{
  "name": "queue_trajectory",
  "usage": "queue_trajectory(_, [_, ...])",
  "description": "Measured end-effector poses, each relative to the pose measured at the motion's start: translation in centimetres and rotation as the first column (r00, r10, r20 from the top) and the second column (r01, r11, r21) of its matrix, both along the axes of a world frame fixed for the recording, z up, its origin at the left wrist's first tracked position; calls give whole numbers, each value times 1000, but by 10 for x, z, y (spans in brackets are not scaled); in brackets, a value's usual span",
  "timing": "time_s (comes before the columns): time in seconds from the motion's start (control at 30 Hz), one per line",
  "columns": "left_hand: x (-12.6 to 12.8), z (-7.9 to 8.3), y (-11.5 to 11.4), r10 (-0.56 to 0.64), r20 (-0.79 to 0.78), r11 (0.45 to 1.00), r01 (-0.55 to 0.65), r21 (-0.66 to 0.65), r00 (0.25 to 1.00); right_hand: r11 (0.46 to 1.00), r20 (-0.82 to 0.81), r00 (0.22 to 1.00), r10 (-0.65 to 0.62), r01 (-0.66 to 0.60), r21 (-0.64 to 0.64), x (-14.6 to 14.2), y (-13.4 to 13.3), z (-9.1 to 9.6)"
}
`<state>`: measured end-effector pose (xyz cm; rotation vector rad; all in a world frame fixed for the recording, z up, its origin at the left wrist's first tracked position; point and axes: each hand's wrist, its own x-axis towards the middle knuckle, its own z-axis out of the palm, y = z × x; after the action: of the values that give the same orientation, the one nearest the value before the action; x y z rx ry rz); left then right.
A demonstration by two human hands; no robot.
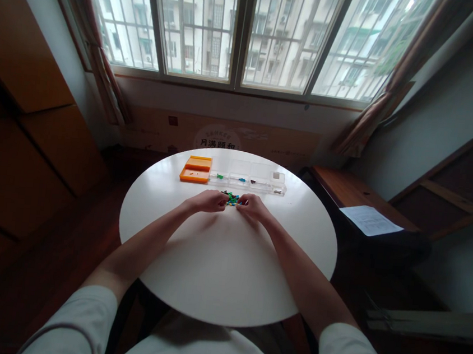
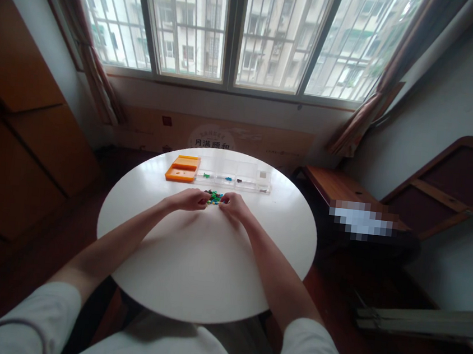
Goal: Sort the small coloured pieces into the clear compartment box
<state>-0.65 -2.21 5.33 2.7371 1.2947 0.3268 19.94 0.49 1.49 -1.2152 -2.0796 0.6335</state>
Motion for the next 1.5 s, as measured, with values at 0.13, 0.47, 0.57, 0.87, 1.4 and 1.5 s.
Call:
queue_trajectory(0.13, [1,-2,0,1,-18,1000,0,10,1000,1000,15,1000,-1,1,-1,1,0,1])
queue_trajectory(0.47, [6,-4,1,115,69,985,-123,123,991,966,-351,936,-27,-66,-252,-6,4,2])
queue_trajectory(0.57, [7,-1,2,135,141,974,-158,165,981,902,-556,824,-104,-157,-401,-11,1,4])
queue_trajectory(0.87, [8,-3,3,120,220,966,-165,198,968,800,-702,672,-234,-277,-532,-16,0,0])
queue_trajectory(1.4, [8,-11,6,38,261,972,-96,212,965,801,-700,704,-124,-345,-489,-19,-2,1])
queue_trajectory(1.5, [9,-12,6,45,273,974,-103,202,961,809,-690,717,-103,-343,-478,-19,-4,4])
